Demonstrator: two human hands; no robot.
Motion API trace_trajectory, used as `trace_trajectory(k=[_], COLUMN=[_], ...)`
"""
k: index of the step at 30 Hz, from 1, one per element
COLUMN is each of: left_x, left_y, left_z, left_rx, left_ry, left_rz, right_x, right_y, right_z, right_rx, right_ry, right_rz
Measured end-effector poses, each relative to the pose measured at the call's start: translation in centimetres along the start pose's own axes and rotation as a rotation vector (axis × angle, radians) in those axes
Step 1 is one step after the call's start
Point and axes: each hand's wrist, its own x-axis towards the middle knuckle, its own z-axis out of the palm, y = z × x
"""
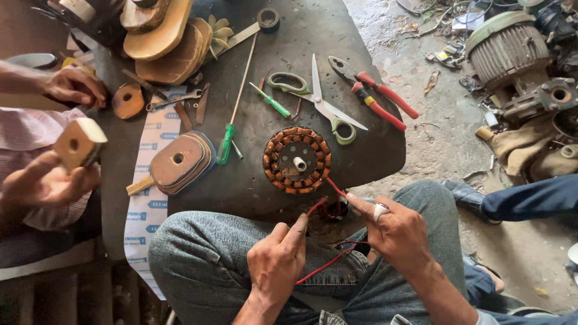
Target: The person repairs a motor stator by hand, using pliers and scissors to strip, cut, and arrange copper wires. They work on the stator's windings, occasionally adjusting the component and handling red wires.
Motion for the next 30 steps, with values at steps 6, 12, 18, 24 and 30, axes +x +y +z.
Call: trace_trajectory(k=[6,12,18,24,30], left_x=[0.1,-0.2,-1.8,-3.7,-2.7], left_y=[0.1,0.3,0.4,1.2,0.0], left_z=[-0.1,-1.2,-1.3,-0.4,-3.2], left_rx=[0.007,-0.105,-0.374,-1.343,-0.591], left_ry=[0.011,0.101,0.231,-0.197,0.212], left_rz=[0.017,0.058,-0.215,-0.859,-0.361], right_x=[0.1,-0.5,-3.0,-5.7,-5.4], right_y=[0.0,0.4,-0.1,-3.6,-5.8], right_z=[0.1,-0.2,0.5,3.1,4.6], right_rx=[0.007,0.044,0.355,0.515,0.483], right_ry=[-0.022,-0.009,0.082,0.033,0.047], right_rz=[0.020,-0.008,0.089,0.099,0.058])
